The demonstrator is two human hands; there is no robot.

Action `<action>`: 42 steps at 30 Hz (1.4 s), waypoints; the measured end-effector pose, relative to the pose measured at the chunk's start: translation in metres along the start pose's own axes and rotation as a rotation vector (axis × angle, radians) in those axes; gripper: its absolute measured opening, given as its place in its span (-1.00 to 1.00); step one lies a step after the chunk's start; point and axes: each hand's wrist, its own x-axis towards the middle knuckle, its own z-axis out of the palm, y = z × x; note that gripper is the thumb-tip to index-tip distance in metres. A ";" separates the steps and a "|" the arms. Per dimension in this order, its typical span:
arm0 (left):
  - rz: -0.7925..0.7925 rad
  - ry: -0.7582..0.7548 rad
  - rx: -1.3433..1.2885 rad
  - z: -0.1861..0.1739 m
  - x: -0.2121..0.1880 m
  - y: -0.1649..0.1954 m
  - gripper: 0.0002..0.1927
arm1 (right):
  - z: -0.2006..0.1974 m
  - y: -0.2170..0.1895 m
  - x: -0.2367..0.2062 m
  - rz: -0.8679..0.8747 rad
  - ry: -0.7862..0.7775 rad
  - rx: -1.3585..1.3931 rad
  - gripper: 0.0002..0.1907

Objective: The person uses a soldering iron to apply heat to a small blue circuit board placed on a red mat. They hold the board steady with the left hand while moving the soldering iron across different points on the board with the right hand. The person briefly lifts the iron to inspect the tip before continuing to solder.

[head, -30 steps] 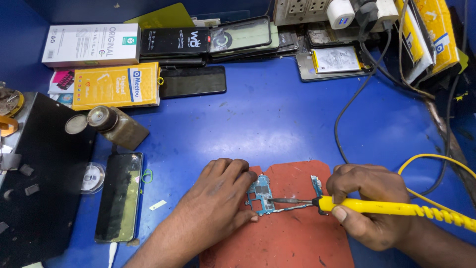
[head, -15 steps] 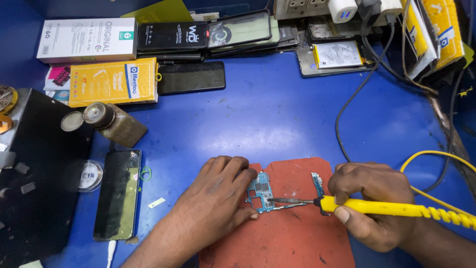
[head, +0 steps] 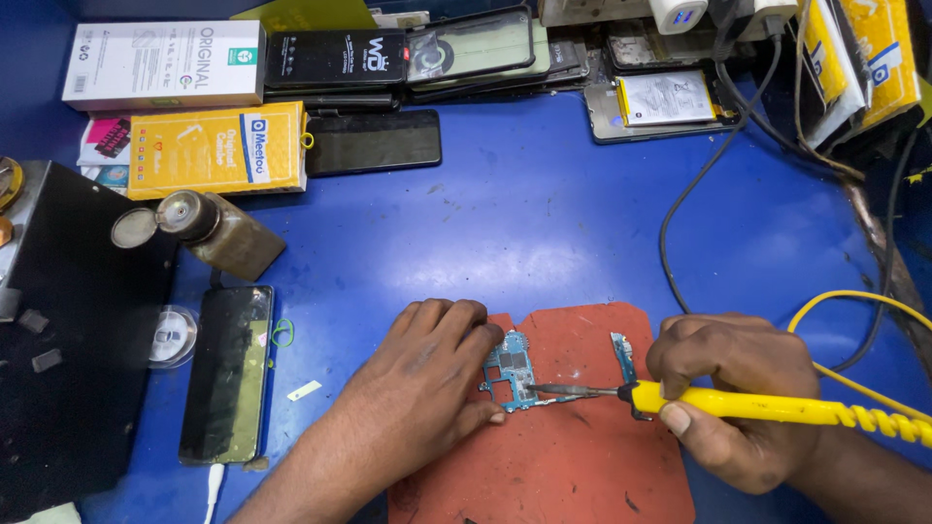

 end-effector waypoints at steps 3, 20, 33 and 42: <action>-0.001 -0.008 0.002 0.000 0.001 0.000 -0.31 | 0.000 -0.001 0.000 0.002 0.002 0.001 -0.86; -0.007 -0.013 0.006 0.000 0.001 -0.001 -0.29 | -0.002 -0.001 0.001 0.019 -0.002 -0.012 -0.86; -0.015 -0.025 0.012 0.001 0.001 -0.001 -0.32 | -0.001 0.002 0.000 0.019 -0.002 -0.002 -0.87; -0.026 -0.025 -0.002 0.000 0.001 0.000 -0.30 | 0.000 0.001 0.001 0.022 -0.002 -0.001 -0.86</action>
